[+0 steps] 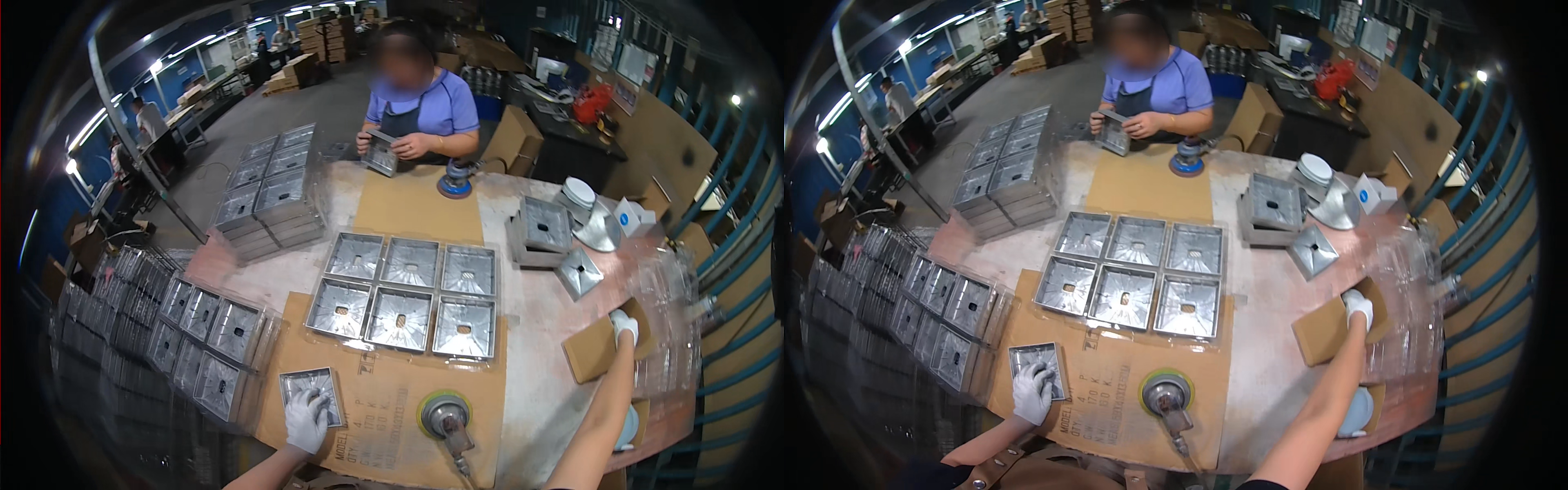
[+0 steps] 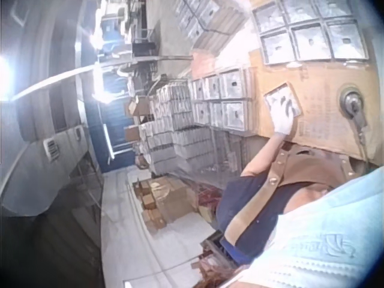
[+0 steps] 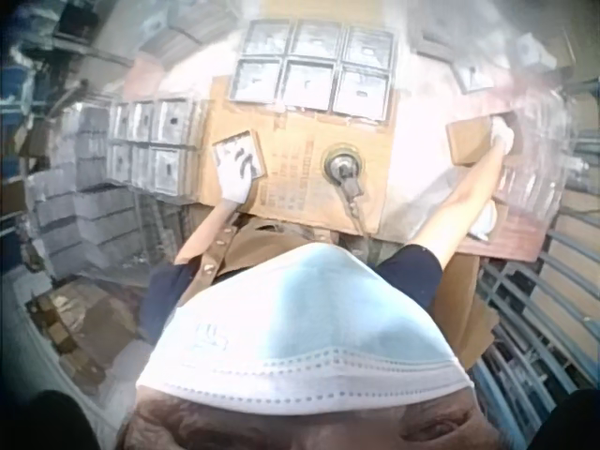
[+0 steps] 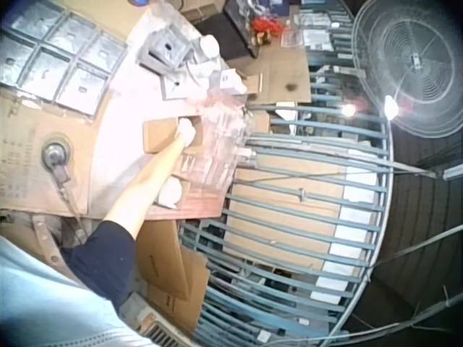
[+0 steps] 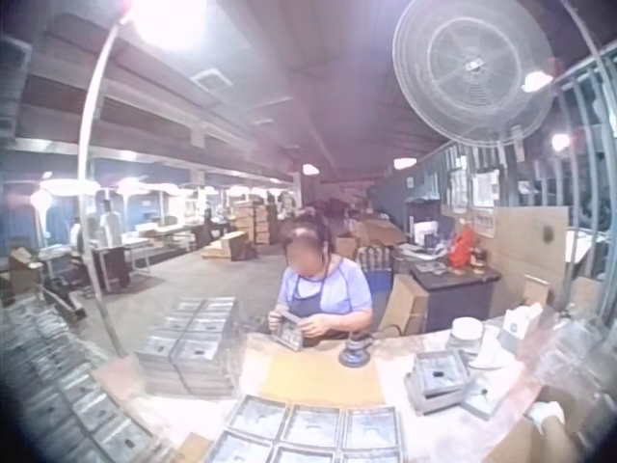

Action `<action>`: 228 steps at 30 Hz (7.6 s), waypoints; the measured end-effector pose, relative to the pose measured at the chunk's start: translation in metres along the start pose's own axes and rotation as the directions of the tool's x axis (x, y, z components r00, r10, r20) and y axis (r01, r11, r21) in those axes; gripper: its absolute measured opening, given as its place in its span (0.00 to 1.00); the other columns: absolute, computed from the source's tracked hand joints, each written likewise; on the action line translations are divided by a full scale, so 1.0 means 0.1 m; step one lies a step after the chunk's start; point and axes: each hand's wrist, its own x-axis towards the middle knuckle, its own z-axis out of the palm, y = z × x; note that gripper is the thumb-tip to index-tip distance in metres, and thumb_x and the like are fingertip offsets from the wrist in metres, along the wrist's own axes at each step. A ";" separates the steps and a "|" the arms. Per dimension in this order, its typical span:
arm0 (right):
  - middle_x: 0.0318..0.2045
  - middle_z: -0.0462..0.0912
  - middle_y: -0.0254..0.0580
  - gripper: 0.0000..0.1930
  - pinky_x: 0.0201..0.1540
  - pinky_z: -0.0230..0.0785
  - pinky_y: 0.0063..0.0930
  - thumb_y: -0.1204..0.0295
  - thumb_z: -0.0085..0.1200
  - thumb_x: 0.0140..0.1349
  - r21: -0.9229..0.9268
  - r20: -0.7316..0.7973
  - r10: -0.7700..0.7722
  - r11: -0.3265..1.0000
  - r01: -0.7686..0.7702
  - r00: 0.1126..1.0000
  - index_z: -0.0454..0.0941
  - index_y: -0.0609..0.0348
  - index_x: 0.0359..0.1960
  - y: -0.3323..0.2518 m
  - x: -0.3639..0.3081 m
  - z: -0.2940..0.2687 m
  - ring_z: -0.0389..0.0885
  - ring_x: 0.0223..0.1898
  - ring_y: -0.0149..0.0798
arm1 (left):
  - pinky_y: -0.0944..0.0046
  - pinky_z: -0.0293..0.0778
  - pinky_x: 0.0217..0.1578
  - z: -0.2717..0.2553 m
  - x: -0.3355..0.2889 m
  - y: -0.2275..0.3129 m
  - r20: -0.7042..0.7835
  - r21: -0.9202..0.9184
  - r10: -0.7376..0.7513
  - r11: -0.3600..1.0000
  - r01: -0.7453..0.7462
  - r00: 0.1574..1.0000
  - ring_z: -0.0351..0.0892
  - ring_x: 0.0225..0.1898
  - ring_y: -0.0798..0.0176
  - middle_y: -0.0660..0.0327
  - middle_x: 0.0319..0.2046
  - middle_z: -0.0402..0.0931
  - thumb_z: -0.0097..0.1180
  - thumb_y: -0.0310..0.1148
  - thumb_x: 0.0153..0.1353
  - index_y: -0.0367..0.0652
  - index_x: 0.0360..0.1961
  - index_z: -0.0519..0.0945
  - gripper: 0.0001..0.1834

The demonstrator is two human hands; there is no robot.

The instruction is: Sand the surfaces and edges of square metal fabrication components using a handheld orbital sander.

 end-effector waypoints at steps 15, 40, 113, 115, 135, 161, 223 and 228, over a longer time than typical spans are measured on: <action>0.48 0.86 0.61 0.33 0.51 0.75 0.47 0.45 0.63 0.55 -0.023 -0.062 0.037 0.999 -0.039 0.997 0.84 0.64 0.51 -0.09 -0.09 -0.13 0.85 0.51 0.61 | 0.43 0.67 0.56 0.02 0.05 0.05 0.010 0.022 -0.002 1.000 0.002 1.000 0.72 0.57 0.41 0.51 0.54 0.76 0.58 0.30 0.58 0.50 0.52 0.80 0.18; 0.56 0.82 0.57 0.34 0.58 0.74 0.47 0.40 0.54 0.60 -0.077 -0.070 0.127 0.988 -0.133 0.989 0.84 0.58 0.54 0.01 -0.13 -0.17 0.81 0.58 0.58 | 0.44 0.67 0.58 0.07 0.07 0.11 0.023 0.052 0.031 0.998 -0.033 0.999 0.73 0.56 0.41 0.50 0.53 0.75 0.56 0.29 0.60 0.44 0.49 0.79 0.15; 0.47 0.83 0.67 0.26 0.52 0.74 0.51 0.53 0.53 0.59 -0.147 -0.157 0.030 0.988 -0.053 0.987 0.84 0.67 0.45 0.09 0.00 -0.08 0.83 0.50 0.65 | 0.42 0.65 0.58 0.01 0.18 0.07 0.129 0.027 -0.034 0.999 0.030 0.991 0.71 0.59 0.37 0.47 0.56 0.73 0.55 0.32 0.62 0.44 0.54 0.77 0.18; 0.49 0.82 0.67 0.28 0.53 0.73 0.51 0.52 0.52 0.59 -0.165 -0.226 0.015 0.985 -0.053 0.974 0.83 0.67 0.47 0.20 0.14 -0.11 0.82 0.52 0.65 | 0.42 0.65 0.57 0.06 0.18 0.04 0.122 0.024 -0.022 1.000 0.019 0.992 0.71 0.58 0.38 0.48 0.55 0.73 0.55 0.33 0.61 0.45 0.53 0.77 0.18; 0.46 0.84 0.67 0.24 0.51 0.73 0.49 0.59 0.51 0.59 -0.123 -0.189 0.005 0.992 -0.029 0.982 0.85 0.67 0.45 0.19 0.12 -0.05 0.84 0.49 0.64 | 0.43 0.65 0.54 0.05 0.17 0.01 0.103 0.022 0.005 1.000 -0.008 0.995 0.72 0.57 0.40 0.47 0.55 0.74 0.55 0.34 0.61 0.45 0.54 0.77 0.19; 0.49 0.84 0.61 0.23 0.53 0.74 0.50 0.58 0.46 0.63 -0.120 -0.158 0.046 0.991 -0.065 0.986 0.85 0.61 0.47 -0.04 -0.16 -0.13 0.83 0.52 0.63 | 0.42 0.64 0.56 0.05 0.12 0.02 0.113 0.032 -0.030 0.999 0.026 0.993 0.70 0.60 0.39 0.48 0.57 0.73 0.55 0.34 0.61 0.47 0.54 0.77 0.19; 0.51 0.86 0.49 0.19 0.57 0.76 0.43 0.66 0.65 0.55 -0.205 -0.072 -0.178 0.966 0.160 0.981 0.84 0.48 0.50 -0.24 -0.51 -0.44 0.85 0.54 0.52 | 0.41 0.64 0.60 0.15 -0.02 -0.01 0.061 0.029 0.012 0.999 -0.014 0.998 0.69 0.60 0.37 0.46 0.57 0.73 0.53 0.29 0.64 0.44 0.53 0.79 0.16; 0.49 0.87 0.50 0.25 0.55 0.77 0.42 0.63 0.70 0.49 -0.187 -0.013 -0.152 0.971 0.147 0.988 0.85 0.48 0.52 -0.31 -0.47 -0.63 0.86 0.52 0.53 | 0.41 0.64 0.60 0.13 0.06 0.03 0.075 0.014 0.010 1.000 -0.011 0.997 0.68 0.61 0.36 0.46 0.58 0.72 0.52 0.33 0.66 0.45 0.54 0.78 0.17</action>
